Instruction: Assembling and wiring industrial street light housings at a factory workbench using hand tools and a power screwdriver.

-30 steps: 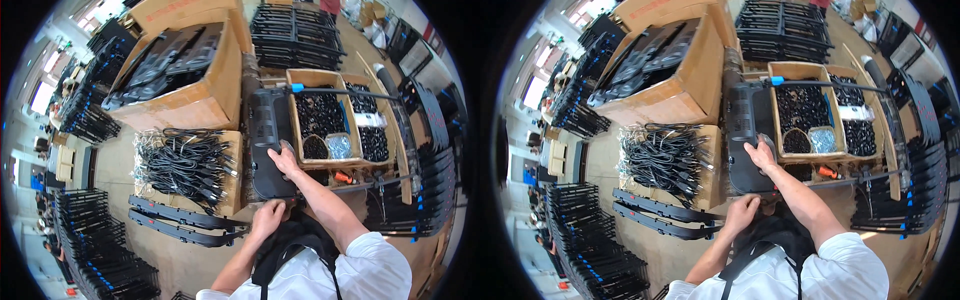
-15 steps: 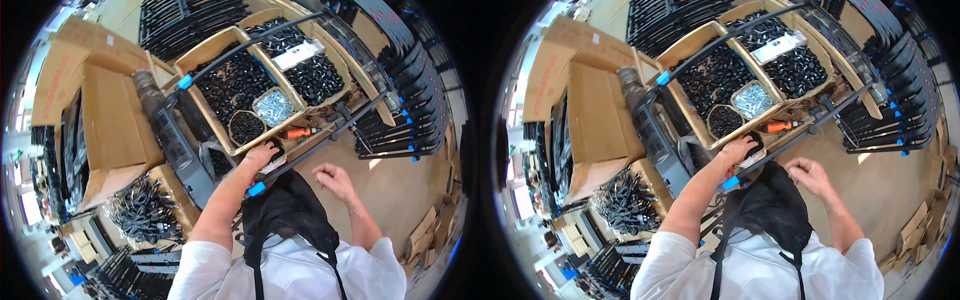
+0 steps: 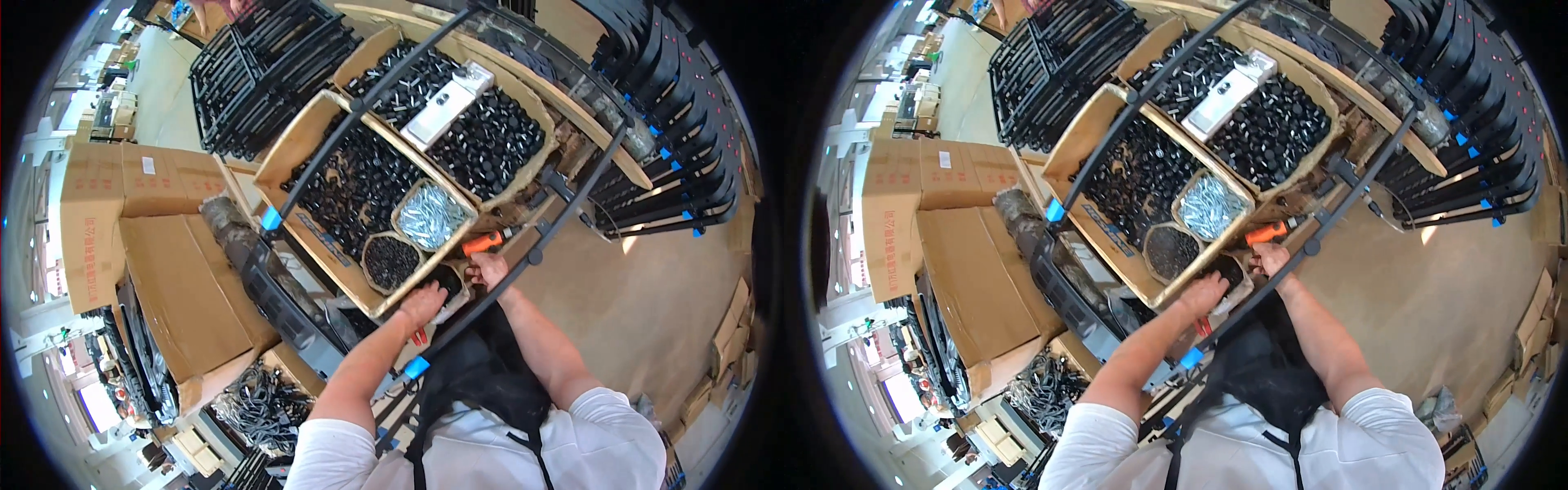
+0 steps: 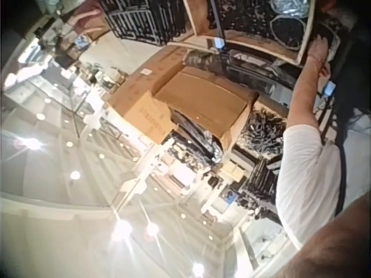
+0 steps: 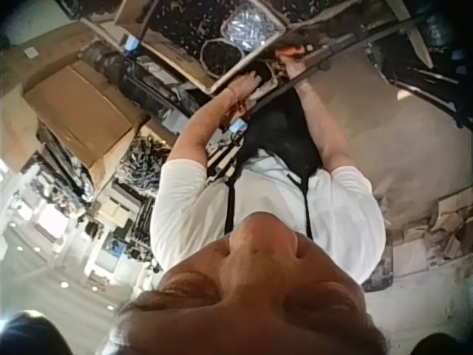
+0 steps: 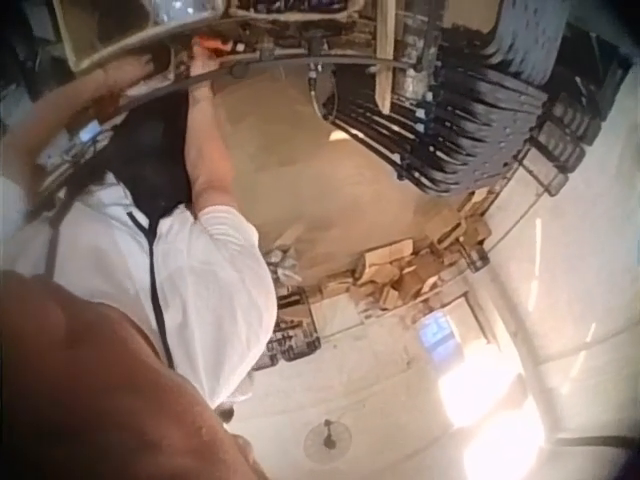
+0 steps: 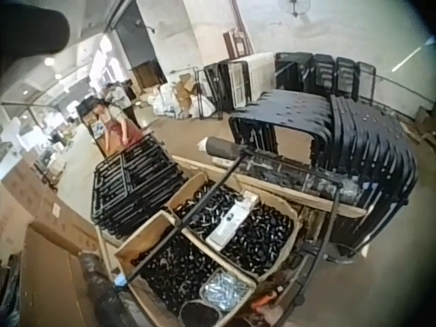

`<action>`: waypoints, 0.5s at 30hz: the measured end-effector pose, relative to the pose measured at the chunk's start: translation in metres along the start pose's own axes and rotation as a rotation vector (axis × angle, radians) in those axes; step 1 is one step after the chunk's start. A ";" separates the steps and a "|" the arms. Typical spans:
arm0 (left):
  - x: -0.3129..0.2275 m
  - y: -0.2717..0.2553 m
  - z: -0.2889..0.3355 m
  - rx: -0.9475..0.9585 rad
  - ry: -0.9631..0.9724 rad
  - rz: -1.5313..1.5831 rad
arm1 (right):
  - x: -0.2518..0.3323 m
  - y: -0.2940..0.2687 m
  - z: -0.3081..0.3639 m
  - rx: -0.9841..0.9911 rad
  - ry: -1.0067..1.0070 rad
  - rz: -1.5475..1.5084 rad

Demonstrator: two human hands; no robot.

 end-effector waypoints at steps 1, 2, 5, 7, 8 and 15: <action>0.003 0.000 -0.002 -0.056 -0.018 0.146 | -0.001 0.006 -0.011 -0.038 -0.009 -0.150; 0.006 -0.002 -0.004 -0.114 -0.033 0.292 | 0.000 0.008 -0.023 -0.117 0.030 -0.115; 0.015 -0.008 -0.010 -0.201 -0.231 0.640 | -0.001 0.016 -0.036 -0.336 0.081 -0.159; 0.034 0.019 -0.014 -0.314 -0.278 0.772 | 0.006 0.022 -0.032 -0.383 0.070 -0.145; 0.030 0.032 -0.032 -0.153 -0.336 1.122 | 0.004 0.005 -0.036 -0.446 0.058 -0.165; 0.022 0.016 -0.014 -0.232 -0.383 1.473 | 0.036 -0.013 -0.011 0.170 0.044 -0.534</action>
Point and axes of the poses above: each hand's wrist, its own z-axis away from the middle knuckle, its own y-axis out of the palm, x = y × z, the point moved 5 cm from there along -z, towards the middle knuckle, and after that the axes turned 10 degrees about y, right-handed, at the moved point
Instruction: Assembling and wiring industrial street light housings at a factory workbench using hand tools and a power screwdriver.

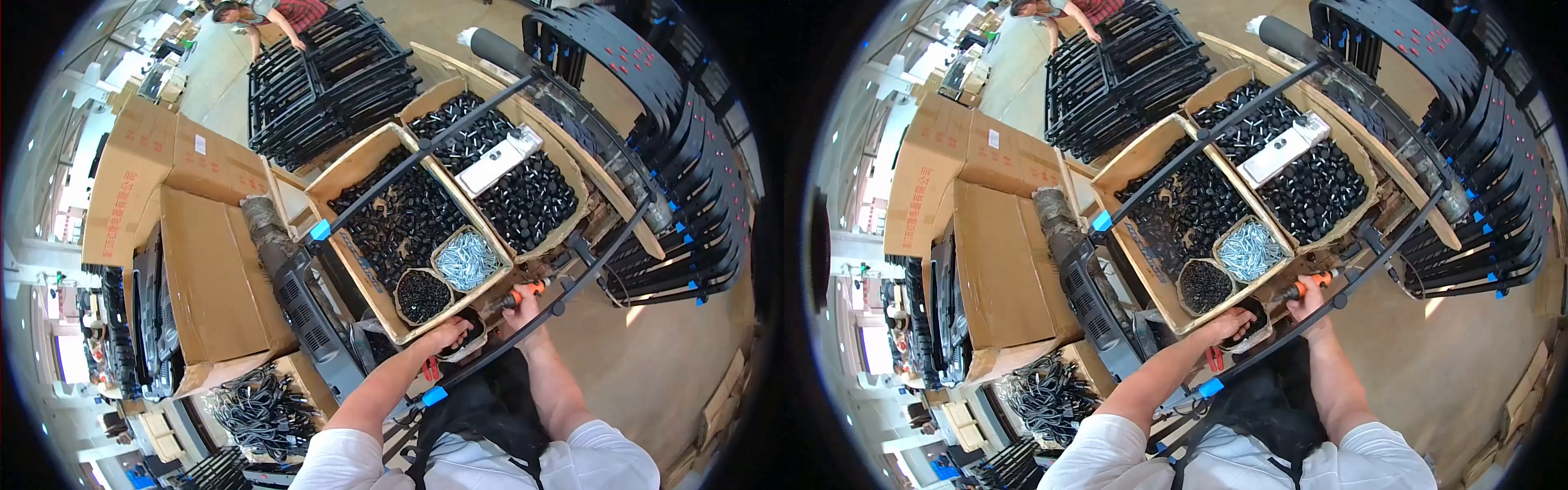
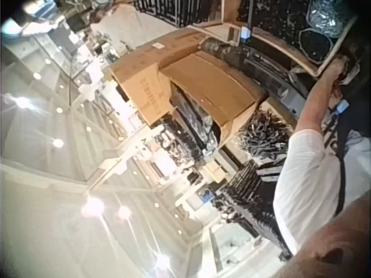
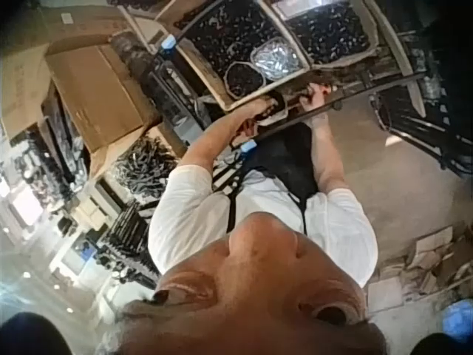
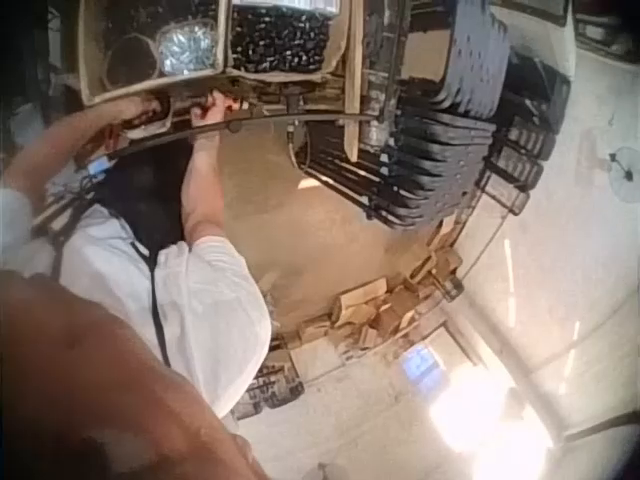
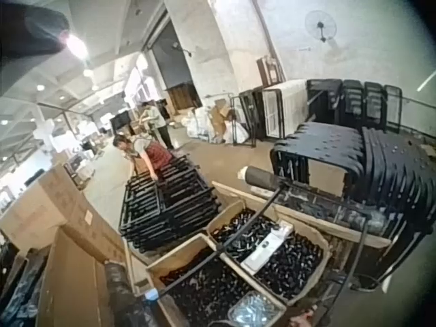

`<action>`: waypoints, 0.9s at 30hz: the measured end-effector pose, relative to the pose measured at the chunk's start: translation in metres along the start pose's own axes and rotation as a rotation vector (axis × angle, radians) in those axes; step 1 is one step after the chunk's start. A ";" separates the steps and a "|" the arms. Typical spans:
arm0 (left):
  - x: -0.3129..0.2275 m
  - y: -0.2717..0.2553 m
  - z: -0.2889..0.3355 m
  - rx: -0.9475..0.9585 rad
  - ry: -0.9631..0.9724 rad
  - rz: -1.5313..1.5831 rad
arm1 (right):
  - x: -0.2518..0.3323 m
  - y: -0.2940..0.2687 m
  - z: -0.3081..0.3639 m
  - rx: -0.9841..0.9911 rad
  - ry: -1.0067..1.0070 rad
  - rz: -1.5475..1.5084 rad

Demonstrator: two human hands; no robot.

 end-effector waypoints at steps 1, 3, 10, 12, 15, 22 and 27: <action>-0.002 0.003 0.002 0.003 -0.058 0.116 | 0.006 -0.006 0.004 0.000 0.110 -0.038; -0.005 0.002 0.010 0.003 -0.153 0.306 | 0.013 -0.011 0.035 0.088 0.112 0.117; -0.056 0.025 0.042 0.192 0.028 0.487 | 0.003 -0.063 0.152 0.143 -0.277 0.292; -0.059 0.021 0.052 0.177 0.066 0.474 | 0.006 -0.028 0.214 0.172 -0.375 0.350; -0.064 0.021 0.069 0.140 0.113 0.448 | 0.017 0.024 0.307 0.180 -0.578 0.547; -0.093 0.013 0.117 -0.295 0.395 0.437 | 0.037 0.134 0.344 0.443 -0.994 1.134; -0.097 -0.002 0.171 -0.799 0.528 0.511 | 0.006 0.202 0.313 0.718 -0.892 1.144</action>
Point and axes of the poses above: each hand's wrist, its own z-axis away from the middle knuckle, its own y-axis out of the palm, x = y × z, the point moved 5 cm from there along -z, towards the middle knuckle, and after that the axes turned 10 degrees about y, right-handed, at the moved point
